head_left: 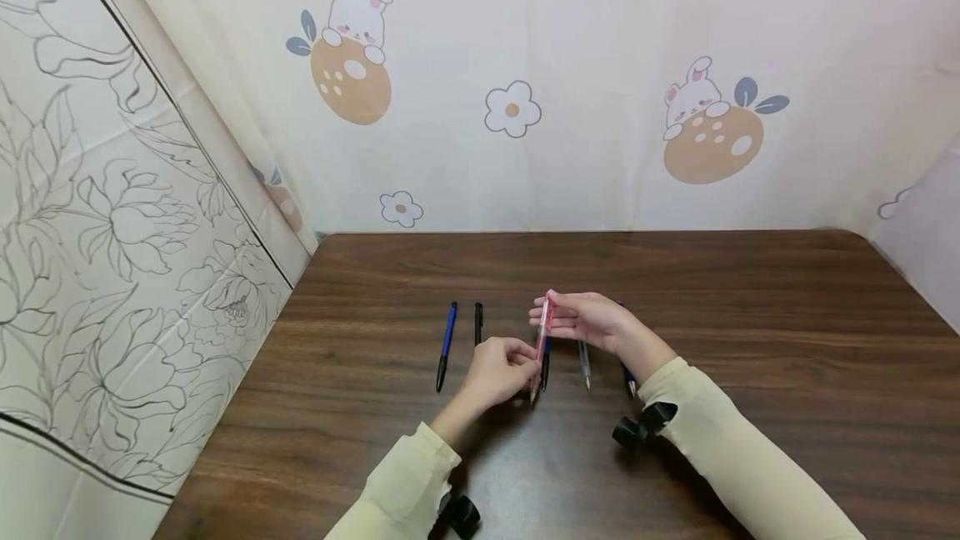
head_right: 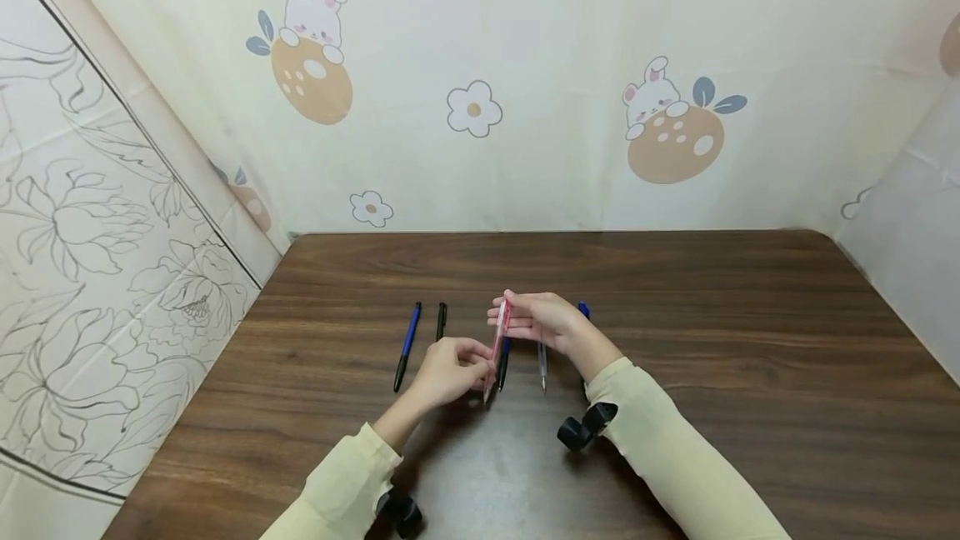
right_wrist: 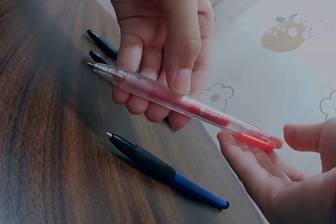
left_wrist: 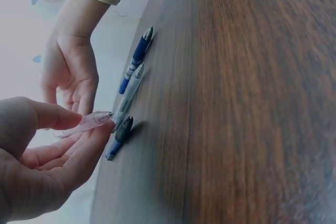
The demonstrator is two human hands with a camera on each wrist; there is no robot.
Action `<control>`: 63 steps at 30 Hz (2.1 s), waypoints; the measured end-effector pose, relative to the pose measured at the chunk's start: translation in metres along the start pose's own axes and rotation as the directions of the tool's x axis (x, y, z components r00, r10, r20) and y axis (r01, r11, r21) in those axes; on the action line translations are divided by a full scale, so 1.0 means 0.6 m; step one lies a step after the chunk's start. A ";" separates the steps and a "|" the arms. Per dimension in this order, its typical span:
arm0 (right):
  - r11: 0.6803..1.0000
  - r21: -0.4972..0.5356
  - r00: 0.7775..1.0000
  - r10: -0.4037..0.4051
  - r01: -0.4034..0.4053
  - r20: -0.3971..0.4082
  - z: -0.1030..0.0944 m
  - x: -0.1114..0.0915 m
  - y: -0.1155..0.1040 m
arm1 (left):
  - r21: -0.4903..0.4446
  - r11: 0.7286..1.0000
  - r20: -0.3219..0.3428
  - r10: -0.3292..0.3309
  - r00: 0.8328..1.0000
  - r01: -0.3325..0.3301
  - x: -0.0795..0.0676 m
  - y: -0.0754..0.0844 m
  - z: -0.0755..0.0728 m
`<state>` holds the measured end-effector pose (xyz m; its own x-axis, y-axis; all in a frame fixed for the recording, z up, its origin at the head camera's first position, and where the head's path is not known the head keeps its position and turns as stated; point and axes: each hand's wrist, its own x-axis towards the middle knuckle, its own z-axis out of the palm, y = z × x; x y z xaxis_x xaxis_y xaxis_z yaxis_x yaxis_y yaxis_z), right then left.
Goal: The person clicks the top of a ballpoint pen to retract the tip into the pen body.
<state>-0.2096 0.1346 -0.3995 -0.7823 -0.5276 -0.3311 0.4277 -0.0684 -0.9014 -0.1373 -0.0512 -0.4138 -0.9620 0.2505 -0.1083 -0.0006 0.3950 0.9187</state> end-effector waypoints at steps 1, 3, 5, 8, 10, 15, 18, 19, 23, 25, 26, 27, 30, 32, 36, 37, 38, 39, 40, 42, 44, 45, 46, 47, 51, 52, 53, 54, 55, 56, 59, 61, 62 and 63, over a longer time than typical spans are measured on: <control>1.000 0.005 1.000 -0.004 0.004 0.002 0.000 0.000 0.000 | -0.007 1.000 0.003 -0.003 1.000 0.003 0.000 0.000 0.000; 1.000 0.013 1.000 -0.013 0.013 -0.002 -0.001 0.000 0.000 | -0.024 1.000 0.009 -0.003 1.000 0.004 0.000 -0.001 0.001; 1.000 0.019 1.000 -0.021 0.021 -0.004 -0.002 0.000 0.000 | -0.033 0.999 0.011 0.001 1.000 -0.001 0.000 -0.002 0.001; 0.999 0.025 1.000 -0.025 0.026 -0.014 -0.003 -0.001 -0.001 | -0.054 0.999 0.014 -0.003 1.000 0.004 0.002 -0.002 0.001; 0.999 0.026 1.000 -0.023 0.023 -0.020 -0.003 -0.001 -0.002 | -0.071 0.997 0.017 -0.012 1.000 0.014 0.002 -0.001 0.001; 0.999 0.037 1.000 -0.018 0.019 -0.026 -0.004 -0.005 -0.003 | -0.144 0.987 0.032 -0.060 0.998 0.064 0.002 -0.003 0.003; 0.999 0.045 1.000 -0.011 0.012 -0.023 -0.003 -0.008 -0.002 | -0.218 0.971 0.060 -0.091 0.994 0.102 0.001 -0.007 0.007; 0.999 0.045 1.000 -0.009 0.010 -0.023 -0.003 -0.009 -0.002 | -0.246 0.963 0.069 -0.099 0.993 0.114 0.001 -0.009 0.009; 0.998 0.055 1.000 -0.022 0.022 -0.016 -0.003 -0.010 -0.004 | -0.347 0.930 0.094 -0.092 0.991 0.119 0.002 -0.012 0.010; 0.998 0.058 1.000 -0.029 0.029 -0.007 -0.003 -0.010 -0.005 | -0.377 0.919 0.099 -0.083 0.992 0.115 0.004 -0.014 0.010; 0.998 0.062 1.000 -0.030 0.030 -0.002 -0.002 -0.011 -0.006 | -0.388 0.915 0.104 -0.080 0.991 0.115 0.005 -0.014 0.009; 0.997 0.067 1.000 -0.030 0.030 0.002 -0.003 -0.011 -0.006 | -0.394 0.912 0.108 -0.080 0.991 0.116 0.005 -0.014 0.008; 0.997 0.073 0.999 -0.033 0.032 0.019 -0.003 -0.011 -0.007 | -0.415 0.899 0.135 -0.088 0.987 0.137 0.007 -0.016 0.005; 0.996 0.078 0.999 -0.033 0.031 0.023 -0.004 -0.011 -0.008 | -0.436 0.886 0.161 -0.098 0.982 0.160 0.007 -0.017 0.003; 0.996 0.088 0.999 -0.028 0.025 0.028 -0.004 -0.011 -0.009 | -0.475 0.857 0.206 -0.112 0.972 0.200 0.006 -0.017 0.000; 0.996 0.087 0.999 -0.025 0.023 0.028 -0.003 -0.011 -0.010 | -0.483 0.851 0.215 -0.114 0.970 0.207 0.006 -0.016 -0.001; 0.996 0.086 0.999 -0.023 0.021 0.029 -0.003 -0.011 -0.010 | -0.488 0.846 0.224 -0.118 0.967 0.216 0.006 -0.016 -0.001; 0.996 0.086 0.999 -0.020 0.018 0.027 -0.003 -0.011 -0.011 | -0.493 0.841 0.230 -0.122 0.965 0.224 0.005 -0.015 -0.002; 0.996 0.084 1.000 -0.017 0.015 0.025 -0.003 -0.010 -0.011 | -0.497 0.836 0.237 -0.126 0.963 0.231 0.005 -0.015 -0.002; 0.997 0.074 1.000 -0.015 0.013 0.025 -0.003 -0.010 -0.012 | -0.505 0.828 0.246 -0.131 0.960 0.242 0.005 -0.014 -0.003; 0.998 0.068 1.000 -0.013 0.011 0.029 -0.003 -0.010 -0.012 | -0.515 0.820 0.254 -0.131 0.958 0.249 0.005 -0.015 -0.002; 0.998 0.066 1.000 -0.010 0.008 0.030 -0.003 -0.010 -0.012 | -0.519 0.817 0.258 -0.130 0.957 0.250 0.005 -0.015 -0.001; 0.998 0.064 1.000 -0.007 0.005 0.029 -0.003 -0.011 -0.012 | -0.522 0.814 0.263 -0.128 0.956 0.253 0.005 -0.015 -0.001; 0.998 0.063 1.000 -0.004 0.002 0.031 -0.003 -0.011 -0.011 | -0.525 0.812 0.269 -0.126 0.955 0.255 0.005 -0.016 0.000; 0.996 0.086 0.999 0.009 -0.012 0.036 -0.004 -0.011 -0.012 | -0.532 0.807 0.283 -0.118 0.952 0.258 0.005 -0.016 0.001; 0.995 0.100 0.999 0.013 -0.018 0.042 -0.004 -0.011 -0.012 | -0.532 0.806 0.286 -0.119 0.951 0.260 0.004 -0.016 0.001; 0.992 0.120 0.998 0.019 -0.025 0.052 -0.004 -0.011 -0.012 | -0.530 0.806 0.289 -0.120 0.950 0.263 0.004 -0.016 0.000; 0.987 0.158 0.998 0.031 -0.040 0.062 -0.004 -0.012 -0.013 | -0.528 0.807 0.291 -0.120 0.949 0.263 0.004 -0.016 0.000; 0.977 0.205 0.996 0.038 -0.054 0.083 -0.005 -0.012 -0.013 | -0.526 0.808 0.292 -0.120 0.949 0.264 0.004 -0.016 0.000; 0.963 0.260 0.994 0.052 -0.076 0.098 -0.005 -0.013 -0.014 | -0.525 0.809 0.295 -0.118 0.948 0.264 0.004 -0.015 0.000; 0.895 0.423 0.985 0.087 -0.142 0.146 -0.007 -0.015 -0.017 | -0.523 0.814 0.297 -0.103 0.949 0.252 0.005 -0.014 0.000; 0.855 0.490 0.981 0.100 -0.171 0.168 -0.009 -0.016 -0.019 | -0.524 0.817 0.298 -0.089 0.951 0.241 0.006 -0.012 0.000; 0.844 0.505 0.979 0.108 -0.181 0.170 -0.008 -0.017 -0.020 | -0.527 0.816 0.298 -0.084 0.951 0.237 0.006 -0.012 -0.001; 0.843 0.505 0.978 0.108 -0.186 0.180 -0.008 -0.017 -0.021 | -0.528 0.817 0.299 -0.078 0.951 0.233 0.006 -0.011 -0.001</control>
<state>-0.2092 0.1452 -0.3861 -0.6370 -0.6756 -0.3712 0.7350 -0.3872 -0.5566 -0.1410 -0.0533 -0.4202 -0.8336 0.4715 -0.2879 -0.3683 -0.0859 0.9257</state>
